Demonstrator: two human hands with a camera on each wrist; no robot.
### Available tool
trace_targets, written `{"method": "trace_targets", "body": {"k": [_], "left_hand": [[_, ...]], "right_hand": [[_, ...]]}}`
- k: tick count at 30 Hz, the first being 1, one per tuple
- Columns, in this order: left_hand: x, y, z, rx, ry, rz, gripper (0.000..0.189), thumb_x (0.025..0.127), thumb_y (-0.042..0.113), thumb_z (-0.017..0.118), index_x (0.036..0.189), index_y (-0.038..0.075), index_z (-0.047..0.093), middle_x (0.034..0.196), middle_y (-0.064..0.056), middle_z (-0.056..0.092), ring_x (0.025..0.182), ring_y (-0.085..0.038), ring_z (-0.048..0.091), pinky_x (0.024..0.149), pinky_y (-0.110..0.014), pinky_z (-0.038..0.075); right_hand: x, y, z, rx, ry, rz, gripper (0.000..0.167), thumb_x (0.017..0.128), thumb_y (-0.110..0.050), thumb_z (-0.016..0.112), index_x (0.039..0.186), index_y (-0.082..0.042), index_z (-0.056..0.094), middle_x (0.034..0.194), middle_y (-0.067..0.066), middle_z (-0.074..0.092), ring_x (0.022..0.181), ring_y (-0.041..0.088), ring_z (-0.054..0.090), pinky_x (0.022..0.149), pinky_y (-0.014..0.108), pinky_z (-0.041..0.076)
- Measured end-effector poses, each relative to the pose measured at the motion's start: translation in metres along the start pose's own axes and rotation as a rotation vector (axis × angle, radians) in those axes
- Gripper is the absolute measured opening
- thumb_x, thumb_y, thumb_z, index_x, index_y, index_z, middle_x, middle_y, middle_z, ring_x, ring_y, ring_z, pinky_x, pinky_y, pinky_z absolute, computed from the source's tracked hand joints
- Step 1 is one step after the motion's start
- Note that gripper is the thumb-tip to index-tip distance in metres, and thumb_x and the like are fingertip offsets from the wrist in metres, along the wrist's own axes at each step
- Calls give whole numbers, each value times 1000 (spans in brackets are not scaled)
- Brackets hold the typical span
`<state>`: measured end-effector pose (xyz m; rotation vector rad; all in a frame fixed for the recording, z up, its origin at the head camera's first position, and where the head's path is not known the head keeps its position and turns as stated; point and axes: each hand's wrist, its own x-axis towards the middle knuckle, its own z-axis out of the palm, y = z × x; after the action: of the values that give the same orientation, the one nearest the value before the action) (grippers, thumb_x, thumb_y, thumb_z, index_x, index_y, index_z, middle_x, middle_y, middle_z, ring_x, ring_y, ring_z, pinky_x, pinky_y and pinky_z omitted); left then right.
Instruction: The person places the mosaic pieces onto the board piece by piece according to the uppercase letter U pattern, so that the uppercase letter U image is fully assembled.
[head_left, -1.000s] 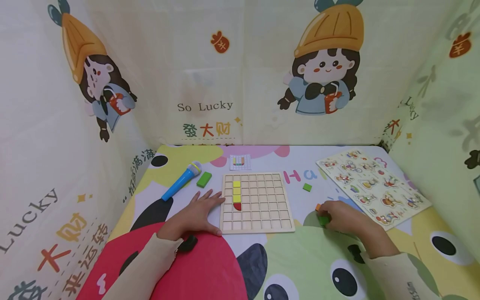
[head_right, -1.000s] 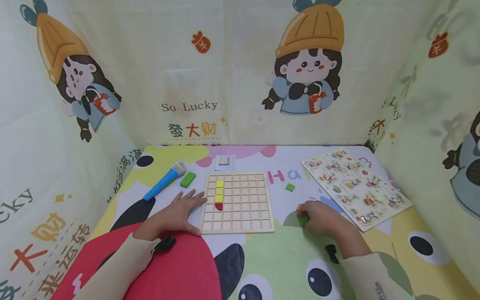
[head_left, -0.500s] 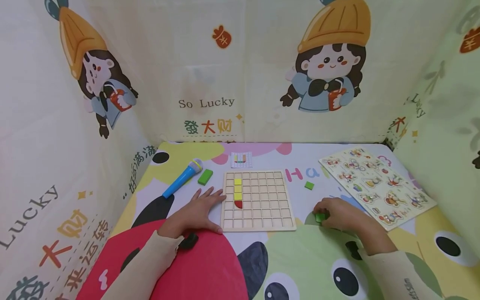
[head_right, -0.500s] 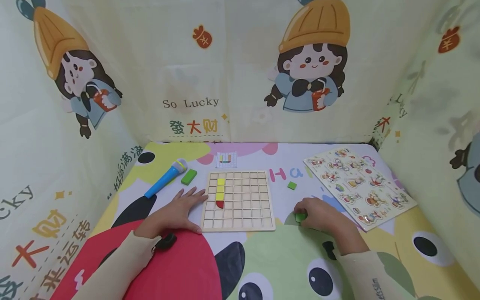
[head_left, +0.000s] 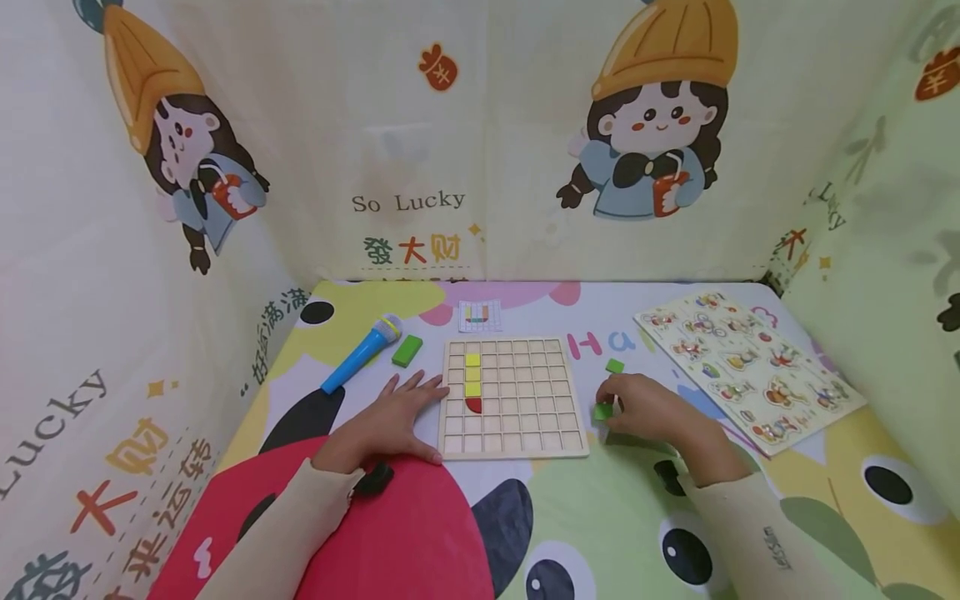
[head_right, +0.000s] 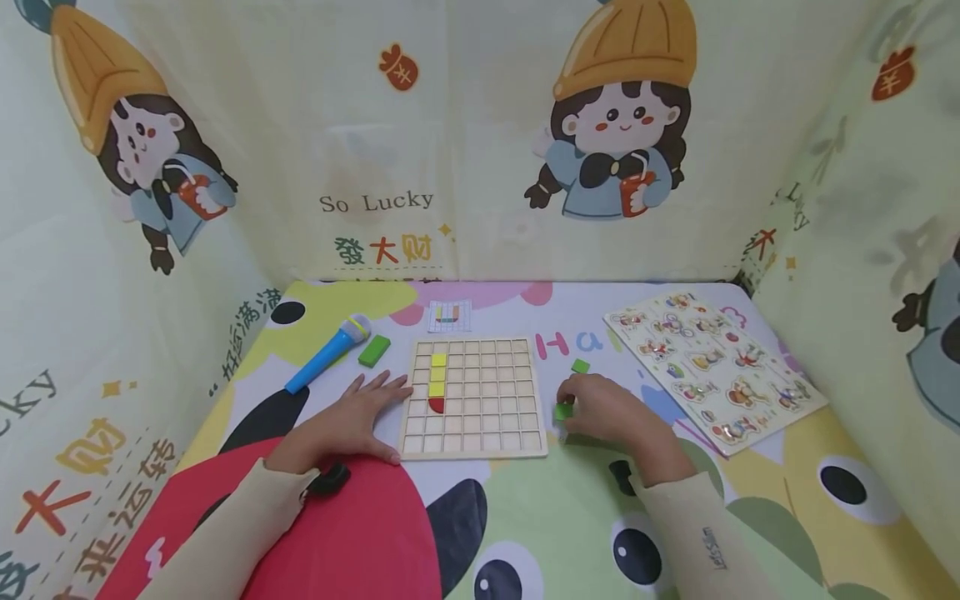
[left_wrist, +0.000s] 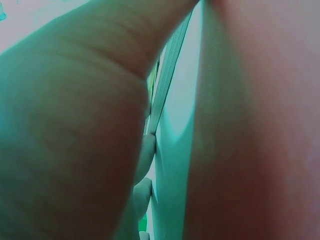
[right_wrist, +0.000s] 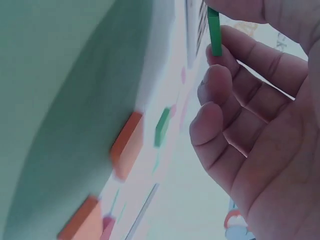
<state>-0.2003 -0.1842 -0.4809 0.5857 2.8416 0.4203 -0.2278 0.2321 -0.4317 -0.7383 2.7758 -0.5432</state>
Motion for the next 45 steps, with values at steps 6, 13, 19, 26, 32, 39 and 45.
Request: {"method": "trace_targets", "body": {"k": [6, 13, 19, 26, 32, 39, 45], "left_hand": [[2, -1, -1, 9, -2, 4, 115, 54, 73, 79, 152, 33, 35, 159, 9, 24, 147, -22, 8, 114, -57, 2], [2, 1, -3, 7, -3, 12, 114, 55, 73, 79, 152, 32, 35, 159, 7, 25, 147, -23, 9, 114, -58, 2], [2, 2, -3, 1, -6, 11, 114, 55, 70, 80, 152, 31, 35, 159, 6, 25, 147, -24, 10, 113, -58, 2], [3, 0, -1, 8, 3, 13, 114, 55, 69, 81, 152, 31, 36, 158, 7, 25, 147, -24, 10, 113, -59, 4], [1, 2, -2, -12, -5, 13, 113, 55, 69, 81, 152, 31, 36, 158, 7, 25, 147, -24, 10, 113, -58, 3], [-2, 4, -4, -16, -2, 18, 113, 55, 69, 81, 152, 30, 36, 158, 6, 26, 147, -25, 10, 113, -59, 3], [-2, 3, -3, -6, 4, 16, 113, 55, 69, 81, 152, 31, 36, 158, 7, 25, 147, -24, 10, 114, -58, 3]], "right_hand": [[11, -16, 6, 28, -6, -64, 25, 78, -14, 77, 102, -14, 69, 90, -8, 59, 77, 15, 52, 71, 31, 48], [21, -31, 14, 41, -20, -50, 26, 80, -21, 80, 105, -16, 70, 91, -10, 59, 78, 14, 52, 72, 30, 48], [29, -42, 16, 16, 1, -107, 25, 82, -16, 76, 106, -13, 71, 94, -8, 59, 76, 13, 51, 71, 31, 48], [42, -53, 23, -19, 39, -210, 23, 84, -15, 74, 107, -11, 72, 93, -9, 60, 77, 10, 52, 74, 31, 49], [52, -66, 31, -19, 24, -205, 22, 85, -17, 73, 107, -13, 72, 94, -10, 61, 80, 10, 53, 78, 31, 49], [61, -80, 37, -50, 38, -183, 22, 85, -17, 72, 107, -14, 73, 94, -10, 61, 86, 10, 55, 85, 32, 49], [66, -94, 41, -48, 39, -146, 21, 84, -15, 72, 105, -14, 74, 91, -10, 60, 81, 10, 53, 80, 30, 49]]}}
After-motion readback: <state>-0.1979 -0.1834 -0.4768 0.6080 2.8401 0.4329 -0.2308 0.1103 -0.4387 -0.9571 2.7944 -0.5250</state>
